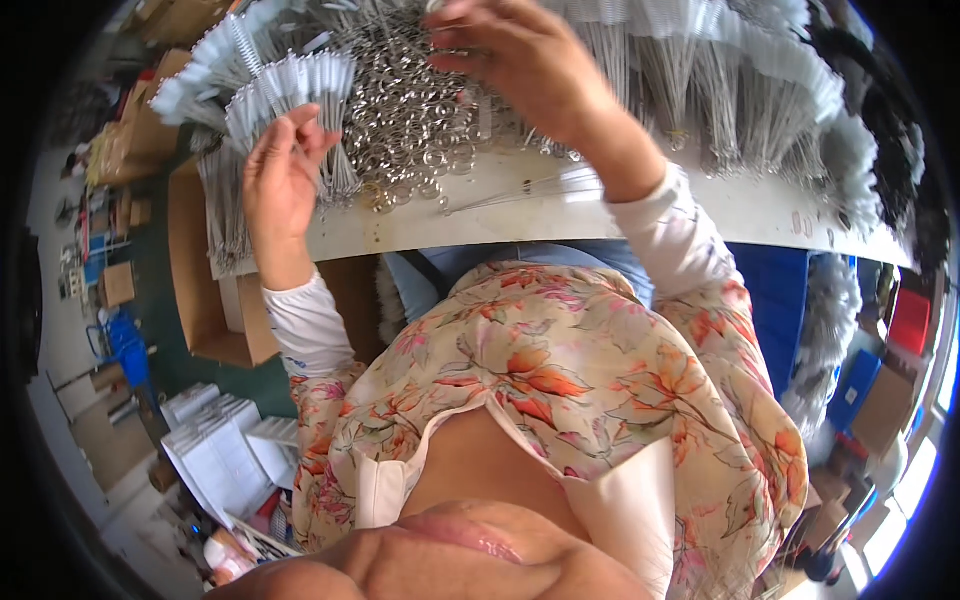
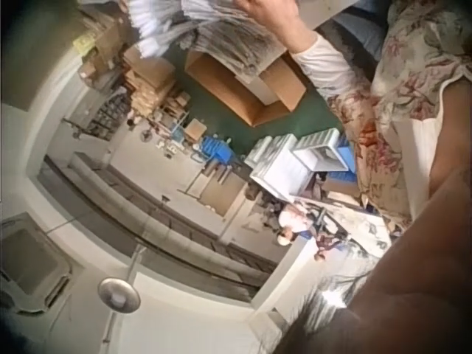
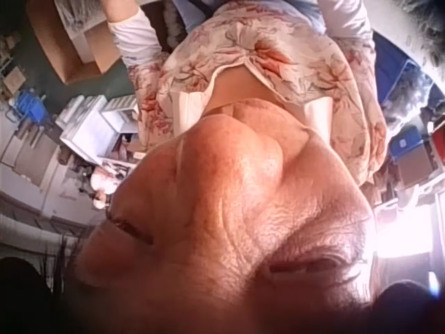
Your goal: Attaching metal rings to the ends of small white bottle brushes at a work table.
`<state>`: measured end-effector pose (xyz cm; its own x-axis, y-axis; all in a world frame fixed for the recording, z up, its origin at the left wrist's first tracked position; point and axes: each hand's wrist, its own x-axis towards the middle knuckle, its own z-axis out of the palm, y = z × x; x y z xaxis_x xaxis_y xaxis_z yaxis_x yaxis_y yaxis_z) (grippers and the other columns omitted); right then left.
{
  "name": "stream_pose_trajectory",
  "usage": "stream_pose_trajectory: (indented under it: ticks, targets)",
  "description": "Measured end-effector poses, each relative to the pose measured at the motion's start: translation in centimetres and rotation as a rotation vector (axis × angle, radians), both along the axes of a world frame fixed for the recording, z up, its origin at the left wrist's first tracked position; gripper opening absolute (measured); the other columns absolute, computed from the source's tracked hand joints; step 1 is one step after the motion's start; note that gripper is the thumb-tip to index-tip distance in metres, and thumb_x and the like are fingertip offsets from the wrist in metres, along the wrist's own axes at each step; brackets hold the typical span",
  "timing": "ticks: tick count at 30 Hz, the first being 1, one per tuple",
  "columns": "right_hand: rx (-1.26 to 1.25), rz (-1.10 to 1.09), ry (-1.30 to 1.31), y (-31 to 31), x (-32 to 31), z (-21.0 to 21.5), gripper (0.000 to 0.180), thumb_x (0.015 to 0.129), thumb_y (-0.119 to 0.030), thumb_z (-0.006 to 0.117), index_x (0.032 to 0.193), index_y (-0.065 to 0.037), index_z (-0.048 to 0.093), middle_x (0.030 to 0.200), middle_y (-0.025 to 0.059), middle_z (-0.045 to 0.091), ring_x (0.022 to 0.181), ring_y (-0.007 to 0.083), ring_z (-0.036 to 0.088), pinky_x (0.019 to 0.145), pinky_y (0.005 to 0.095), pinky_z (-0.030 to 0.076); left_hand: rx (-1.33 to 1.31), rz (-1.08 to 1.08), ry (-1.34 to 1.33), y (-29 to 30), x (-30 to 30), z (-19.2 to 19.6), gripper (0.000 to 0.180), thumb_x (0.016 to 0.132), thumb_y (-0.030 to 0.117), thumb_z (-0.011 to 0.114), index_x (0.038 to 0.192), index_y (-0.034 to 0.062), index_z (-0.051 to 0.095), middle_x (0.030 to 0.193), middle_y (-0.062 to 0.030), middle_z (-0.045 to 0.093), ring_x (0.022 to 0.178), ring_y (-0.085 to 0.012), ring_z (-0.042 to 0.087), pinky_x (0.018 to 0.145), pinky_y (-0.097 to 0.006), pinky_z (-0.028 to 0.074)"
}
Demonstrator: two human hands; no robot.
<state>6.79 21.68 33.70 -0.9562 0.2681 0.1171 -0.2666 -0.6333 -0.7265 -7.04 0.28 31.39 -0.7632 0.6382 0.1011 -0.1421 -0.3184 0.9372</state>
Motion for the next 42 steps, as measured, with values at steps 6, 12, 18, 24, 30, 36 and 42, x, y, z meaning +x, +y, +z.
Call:
stream_pose_trajectory:
  ticks: [6,12,18,24,30,36,42]
  targets:
    - [0.311,-0.099,-0.062,-4.7,-1.4,-0.9,0.018,0.094,-0.014,0.046,0.106,-0.005,0.056,0.096,0.0032,0.057,0.092,0.0097,0.055,0.08,0.0234,0.044,-0.231,0.078,0.731,6.2,5.1,-1.2,0.014,0.09,0.003,0.051,0.101,0.0009,0.059,0.073,-0.0018,0.057,0.059,-0.007,0.051,0.052,-0.021,0.042]
    - [0.862,-0.474,0.007,-2.6,1.8,-1.9,0.03,0.089,-0.028,0.057,0.109,-0.006,0.063,0.11,0.0075,0.054,0.108,0.0147,0.049,0.084,0.0283,0.045,0.097,0.241,0.886,6.0,4.8,-1.7,0.013,0.088,-0.004,0.049,0.101,-0.0019,0.048,0.105,-0.0121,0.048,0.071,-0.0184,0.062,0.061,-0.026,0.052]
    - [-0.144,-0.102,-0.149,-3.8,2.1,-4.2,0.026,0.095,-0.024,0.047,0.098,-0.001,0.06,0.089,0.0046,0.063,0.083,0.012,0.06,0.078,0.0256,0.049,0.057,0.123,0.948,5.8,8.6,-3.7,0.022,0.077,-0.008,0.061,0.098,-0.0032,0.057,0.109,-0.015,0.05,0.086,-0.0221,0.062,0.069,-0.028,0.052]
    - [0.048,-0.009,-0.129,-1.7,3.9,-2.0,0.019,0.093,-0.017,0.049,0.098,-0.002,0.06,0.075,-0.0016,0.058,0.057,0.0048,0.046,0.056,0.0191,0.042,0.003,0.051,1.406,4.0,7.2,-0.6,0.061,0.07,0.012,0.075,0.123,0.0016,0.047,0.123,-0.0149,0.038,0.114,-0.0277,0.046,0.089,-0.036,0.044]
    - [0.953,0.046,-0.24,-4.0,5.0,-1.0,0.016,0.088,-0.016,0.056,0.089,-0.001,0.062,0.074,0.0009,0.062,0.066,0.0084,0.056,0.061,0.0255,0.045,0.0,-0.516,0.88,5.0,7.6,2.7,0.113,0.059,0.038,0.083,0.139,-0.0001,0.014,0.14,-0.0195,0.027,0.125,-0.0317,0.035,0.103,-0.042,0.029]
    - [0.621,0.218,-0.297,-3.1,7.1,-0.8,0.02,0.092,-0.022,0.053,0.089,-0.004,0.061,0.068,-0.0039,0.055,0.059,0.0043,0.046,0.053,0.0199,0.038,-0.055,-0.41,0.707,3.5,6.7,0.6,0.041,0.073,0.018,0.074,0.105,-0.0003,0.055,0.1,-0.0105,0.058,0.092,-0.0197,0.058,0.078,-0.029,0.047]
    - [0.117,0.565,-0.429,-2.2,10.1,-2.7,0.021,0.091,-0.021,0.055,0.089,-0.002,0.063,0.071,-0.0008,0.06,0.056,0.0035,0.051,0.048,0.0177,0.04,0.128,-0.203,1.141,4.2,11.1,0.0,0.023,0.07,0.013,0.073,0.088,0.0077,0.061,0.081,-0.0043,0.06,0.07,-0.0167,0.059,0.058,-0.026,0.048]
